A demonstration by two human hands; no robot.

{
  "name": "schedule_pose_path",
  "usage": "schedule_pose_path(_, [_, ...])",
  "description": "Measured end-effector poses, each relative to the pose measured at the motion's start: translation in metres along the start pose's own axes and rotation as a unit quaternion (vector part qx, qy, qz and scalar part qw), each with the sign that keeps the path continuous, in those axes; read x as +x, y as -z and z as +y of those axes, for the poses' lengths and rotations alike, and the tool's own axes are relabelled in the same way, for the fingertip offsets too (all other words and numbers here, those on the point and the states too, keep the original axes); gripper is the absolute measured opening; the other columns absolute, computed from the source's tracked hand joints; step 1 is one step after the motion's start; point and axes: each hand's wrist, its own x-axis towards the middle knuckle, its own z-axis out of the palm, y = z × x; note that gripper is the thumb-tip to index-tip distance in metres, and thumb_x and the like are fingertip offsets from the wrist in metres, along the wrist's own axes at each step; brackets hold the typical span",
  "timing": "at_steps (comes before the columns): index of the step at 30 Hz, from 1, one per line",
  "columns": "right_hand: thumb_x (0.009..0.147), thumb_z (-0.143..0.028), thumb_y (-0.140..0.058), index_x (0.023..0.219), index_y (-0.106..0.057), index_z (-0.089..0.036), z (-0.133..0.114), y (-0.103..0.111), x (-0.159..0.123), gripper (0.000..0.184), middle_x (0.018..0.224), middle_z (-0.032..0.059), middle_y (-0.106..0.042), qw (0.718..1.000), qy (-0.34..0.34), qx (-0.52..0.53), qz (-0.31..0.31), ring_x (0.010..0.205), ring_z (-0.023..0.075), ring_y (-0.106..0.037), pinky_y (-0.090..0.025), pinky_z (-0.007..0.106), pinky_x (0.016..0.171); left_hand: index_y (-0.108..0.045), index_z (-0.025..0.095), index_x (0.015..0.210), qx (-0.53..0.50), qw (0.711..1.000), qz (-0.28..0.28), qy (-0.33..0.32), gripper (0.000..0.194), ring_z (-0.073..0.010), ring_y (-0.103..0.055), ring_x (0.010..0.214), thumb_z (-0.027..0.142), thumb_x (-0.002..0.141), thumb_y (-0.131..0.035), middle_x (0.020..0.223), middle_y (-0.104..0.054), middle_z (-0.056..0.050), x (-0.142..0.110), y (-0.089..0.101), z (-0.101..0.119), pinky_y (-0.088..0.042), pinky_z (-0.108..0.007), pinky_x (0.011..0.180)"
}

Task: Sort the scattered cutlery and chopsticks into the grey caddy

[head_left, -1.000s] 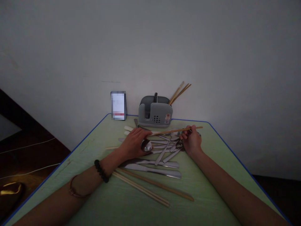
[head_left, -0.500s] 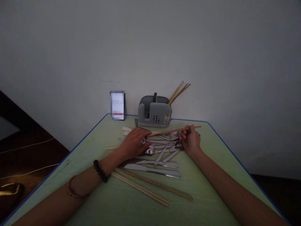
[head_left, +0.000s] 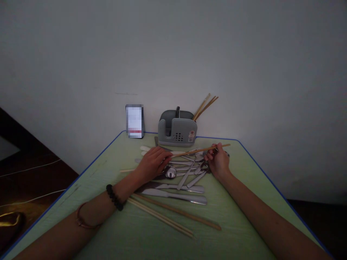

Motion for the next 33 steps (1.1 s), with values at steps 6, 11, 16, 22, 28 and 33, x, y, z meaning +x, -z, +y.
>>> schedule_pose_path(6, [0.081, -0.058, -0.053, 0.071, -0.046, -0.020, 0.000, 0.000, 0.000, 0.040, 0.046, -0.0101, -0.042, 1.000, 0.003, -0.013, -0.005, 0.032, 0.0044, -0.032, -0.034, 0.019, 0.034, -0.060, 0.014, 0.092, -0.009, 1.000, 0.000, 0.001, 0.015, -0.0177, -0.057, 0.076, 0.023, 0.091, -0.047, 0.080, -0.066, -0.006, 0.000, 0.001, 0.001, -0.045, -0.031, 0.072])
schedule_pose_path(11, [0.078, -0.061, -0.054, 0.073, -0.046, -0.020, -0.001, -0.001, -0.001, 0.042, 0.044, -0.0109, -0.042, 1.000, -0.006, -0.009, 0.002, 0.032, 0.0041, -0.032, -0.033, 0.019, 0.034, -0.060, 0.015, 0.092, -0.008, 1.000, -0.005, 0.001, 0.014, -0.0179, -0.057, 0.077, 0.022, 0.091, -0.048, 0.081, -0.066, -0.007, 0.000, 0.001, 0.000, -0.045, -0.032, 0.074])
schedule_pose_path(16, [0.079, -0.060, -0.053, 0.073, -0.046, -0.020, -0.001, -0.001, -0.001, 0.042, 0.044, -0.0108, -0.042, 1.000, -0.004, -0.016, -0.001, 0.033, 0.0041, -0.032, -0.034, 0.018, 0.035, -0.060, 0.015, 0.093, -0.008, 1.000, -0.010, 0.000, 0.015, -0.0180, -0.057, 0.078, 0.022, 0.091, -0.048, 0.082, -0.066, -0.007, -0.001, 0.001, 0.000, -0.045, -0.032, 0.074])
schedule_pose_path(22, [0.079, -0.057, -0.054, 0.074, -0.046, -0.020, 0.001, 0.001, 0.000, 0.038, 0.046, -0.0109, -0.042, 1.000, -0.003, -0.023, -0.013, 0.033, 0.0043, -0.033, -0.035, 0.018, 0.035, -0.061, 0.014, 0.093, -0.010, 1.000, -0.017, 0.005, 0.015, -0.0184, -0.058, 0.080, 0.020, 0.089, -0.048, 0.083, -0.067, -0.007, -0.002, 0.000, 0.000, -0.046, -0.033, 0.077])
schedule_pose_path(28, [0.074, -0.045, -0.059, 0.073, -0.048, -0.020, -0.010, -0.004, -0.004, 0.028, 0.049, -0.0094, -0.046, 0.998, 0.009, -0.048, -0.042, 0.035, 0.0049, -0.036, -0.037, 0.019, 0.034, -0.063, 0.015, 0.099, -0.028, 0.999, -0.010, 0.046, 0.021, -0.0185, -0.058, 0.081, 0.021, 0.089, -0.046, 0.084, -0.067, -0.008, 0.005, 0.004, -0.003, -0.045, -0.032, 0.077])
schedule_pose_path(33, [0.069, -0.037, -0.062, 0.072, -0.055, -0.017, -0.067, -0.023, -0.003, 0.021, 0.055, -0.0065, -0.051, 0.979, 0.032, -0.148, -0.137, 0.038, 0.0061, -0.042, -0.041, 0.021, 0.034, -0.066, 0.015, 0.092, -0.119, 0.973, -0.145, 0.133, 0.030, -0.0161, -0.059, 0.076, 0.035, 0.090, -0.043, 0.083, -0.067, -0.005, 0.045, 0.038, -0.018, -0.044, -0.026, 0.069])
